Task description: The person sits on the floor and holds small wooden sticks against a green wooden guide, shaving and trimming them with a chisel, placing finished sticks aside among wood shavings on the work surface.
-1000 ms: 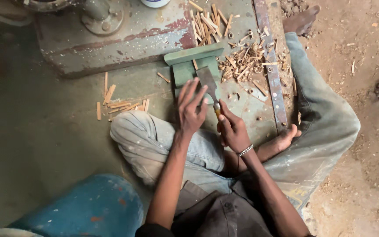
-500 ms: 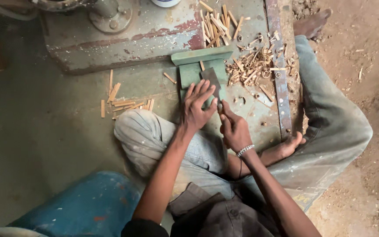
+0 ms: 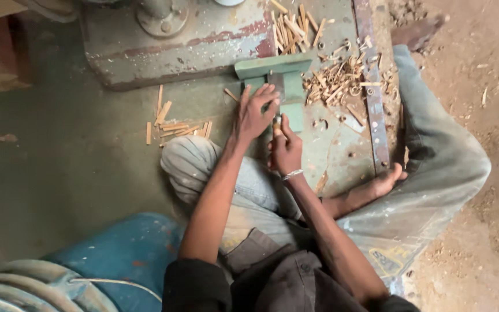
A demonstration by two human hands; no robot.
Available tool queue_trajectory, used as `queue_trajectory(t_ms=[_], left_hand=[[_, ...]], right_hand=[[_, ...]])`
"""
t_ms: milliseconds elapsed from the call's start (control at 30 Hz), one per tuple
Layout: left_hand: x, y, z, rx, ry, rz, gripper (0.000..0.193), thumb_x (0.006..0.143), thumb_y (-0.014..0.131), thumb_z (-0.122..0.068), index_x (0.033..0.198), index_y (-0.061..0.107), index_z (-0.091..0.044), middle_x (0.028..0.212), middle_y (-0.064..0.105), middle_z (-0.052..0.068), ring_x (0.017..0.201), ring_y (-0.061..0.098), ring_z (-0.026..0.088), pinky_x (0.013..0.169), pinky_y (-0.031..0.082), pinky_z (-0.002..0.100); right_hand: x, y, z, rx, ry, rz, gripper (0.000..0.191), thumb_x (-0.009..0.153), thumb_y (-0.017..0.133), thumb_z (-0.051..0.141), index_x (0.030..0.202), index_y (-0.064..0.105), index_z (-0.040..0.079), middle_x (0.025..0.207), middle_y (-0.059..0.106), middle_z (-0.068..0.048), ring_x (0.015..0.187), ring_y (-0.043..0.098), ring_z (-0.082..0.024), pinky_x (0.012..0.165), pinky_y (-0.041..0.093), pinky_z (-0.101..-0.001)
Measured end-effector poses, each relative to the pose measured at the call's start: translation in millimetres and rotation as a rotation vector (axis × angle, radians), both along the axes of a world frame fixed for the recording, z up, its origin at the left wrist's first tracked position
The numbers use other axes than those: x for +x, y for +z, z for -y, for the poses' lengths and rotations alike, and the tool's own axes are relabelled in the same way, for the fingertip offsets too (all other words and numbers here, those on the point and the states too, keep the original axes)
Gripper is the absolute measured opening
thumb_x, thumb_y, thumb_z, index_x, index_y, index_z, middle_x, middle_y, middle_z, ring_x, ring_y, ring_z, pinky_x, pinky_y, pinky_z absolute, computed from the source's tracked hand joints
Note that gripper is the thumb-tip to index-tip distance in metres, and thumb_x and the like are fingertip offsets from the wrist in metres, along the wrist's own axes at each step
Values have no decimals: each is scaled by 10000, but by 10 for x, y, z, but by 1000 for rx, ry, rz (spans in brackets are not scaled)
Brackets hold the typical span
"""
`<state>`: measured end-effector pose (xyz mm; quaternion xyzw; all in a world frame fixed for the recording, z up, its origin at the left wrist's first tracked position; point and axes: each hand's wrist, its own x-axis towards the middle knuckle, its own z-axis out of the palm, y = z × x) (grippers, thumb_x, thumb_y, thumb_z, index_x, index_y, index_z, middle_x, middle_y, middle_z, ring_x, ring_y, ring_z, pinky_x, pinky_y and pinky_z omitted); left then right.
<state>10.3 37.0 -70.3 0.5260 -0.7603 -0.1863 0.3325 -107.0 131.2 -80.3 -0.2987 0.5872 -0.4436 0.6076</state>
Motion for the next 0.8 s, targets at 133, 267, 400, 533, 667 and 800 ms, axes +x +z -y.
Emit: queue_trajectory(t_ms=[133, 267, 400, 533, 667, 800], left_hand=[[28, 54, 114, 133, 408, -332, 200, 917, 657, -194, 1012, 787, -75, 970, 789, 114, 904, 789, 222, 824, 591, 330], [-50, 132, 324, 153, 475, -323, 131, 837, 729, -196, 893, 786, -93, 814, 781, 92, 738, 789, 202, 672, 591, 335], [-211, 193, 461, 471, 556, -181, 210, 739, 860, -314, 742, 792, -115, 692, 753, 107, 623, 736, 261, 624, 553, 384], [-266, 164, 524, 482, 625, -24, 164, 708, 877, -308, 713, 808, -159, 732, 736, 123, 687, 712, 336, 630, 554, 435], [-261, 126, 623, 413, 546, 67, 174, 680, 872, -267, 622, 788, -125, 685, 750, 120, 697, 720, 337, 681, 569, 443], [-281, 185, 613, 217, 577, 181, 106, 649, 879, -223, 648, 811, -143, 779, 726, 174, 709, 692, 405, 600, 554, 464]], right_hand=[[-318, 200, -134, 57, -36, 424, 610, 1037, 493, 303, 1619, 334, 215, 757, 586, -37, 435, 502, -110, 369, 425, -253], [-678, 270, -530, 13, -16, 392, 629, 1042, 480, 294, 1631, 265, 247, 767, 572, -49, 430, 500, -112, 376, 442, -258], [-933, 167, -762, -46, 17, 294, 608, 1062, 490, 258, 1645, 327, 194, 760, 571, -70, 424, 502, -127, 386, 435, -257], [-970, 13, -694, -17, -11, 267, 619, 1049, 491, 250, 1634, 292, 220, 770, 581, -62, 426, 511, -124, 378, 425, -251], [-954, -18, -663, -35, -15, 233, 607, 1052, 481, 248, 1631, 301, 216, 762, 583, -49, 420, 508, -113, 378, 423, -236], [-963, 31, -689, -62, 18, 187, 599, 1052, 499, 227, 1625, 329, 185, 743, 571, -38, 422, 486, -99, 380, 423, -237]])
